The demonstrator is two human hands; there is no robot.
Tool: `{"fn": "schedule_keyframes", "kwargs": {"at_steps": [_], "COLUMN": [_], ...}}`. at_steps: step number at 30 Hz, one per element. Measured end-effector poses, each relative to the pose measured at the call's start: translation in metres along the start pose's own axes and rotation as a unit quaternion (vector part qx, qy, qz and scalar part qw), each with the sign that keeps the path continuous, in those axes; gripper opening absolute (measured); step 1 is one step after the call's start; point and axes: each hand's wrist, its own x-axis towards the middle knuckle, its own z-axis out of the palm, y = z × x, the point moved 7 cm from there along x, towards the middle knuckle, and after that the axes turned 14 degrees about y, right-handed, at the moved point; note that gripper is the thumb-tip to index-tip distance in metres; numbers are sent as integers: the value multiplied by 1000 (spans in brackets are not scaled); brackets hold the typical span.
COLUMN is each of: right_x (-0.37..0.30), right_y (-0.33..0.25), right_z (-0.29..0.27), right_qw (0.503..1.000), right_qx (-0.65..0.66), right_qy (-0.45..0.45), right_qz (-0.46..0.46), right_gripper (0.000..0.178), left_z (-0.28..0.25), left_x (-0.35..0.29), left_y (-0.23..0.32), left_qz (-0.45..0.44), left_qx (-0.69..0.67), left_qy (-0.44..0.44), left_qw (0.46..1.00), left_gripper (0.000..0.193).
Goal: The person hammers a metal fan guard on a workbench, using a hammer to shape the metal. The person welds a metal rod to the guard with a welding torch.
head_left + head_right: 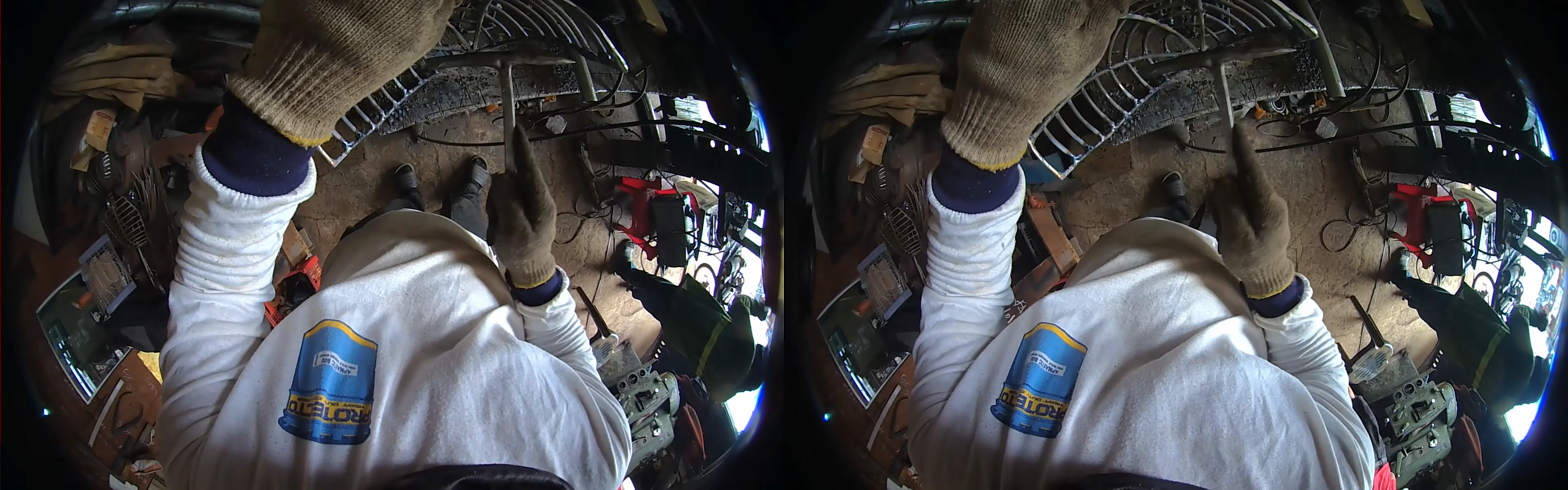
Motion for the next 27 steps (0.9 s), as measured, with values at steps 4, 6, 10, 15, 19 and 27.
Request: {"fn": "schedule_keyframes", "kwargs": {"at_steps": [4,6,10,15,19,27], "right_x": [-13,-9,-8,-19,-24,-10], "right_y": [42,10,3,14,24,8], "right_z": [-6,-2,-17,-38,-38,-15], "right_qw": [932,915,962,965,963,965], "right_qx": [-305,-356,-205,-242,-255,-247], "right_qy": [-86,-72,46,30,13,-47], "right_qz": [-173,-173,-174,-94,-86,-75], "right_gripper": [58,60,61,57,56,55], "left_z": [27,12,-9,-19,-30,-15], "left_x": [-1,-11,-25,-52,-58,-39], "left_y": [-4,-10,-34,-57,-51,-52], "left_qz": [-36,-42,-57,-159,-98,-140], "left_qx": [17,6,-70,-223,-189,-200], "left_qy": [-73,-15,58,106,144,102], "left_qw": [997,999,994,956,966,964], "left_gripper": [24,20,21,25,28,22]}}
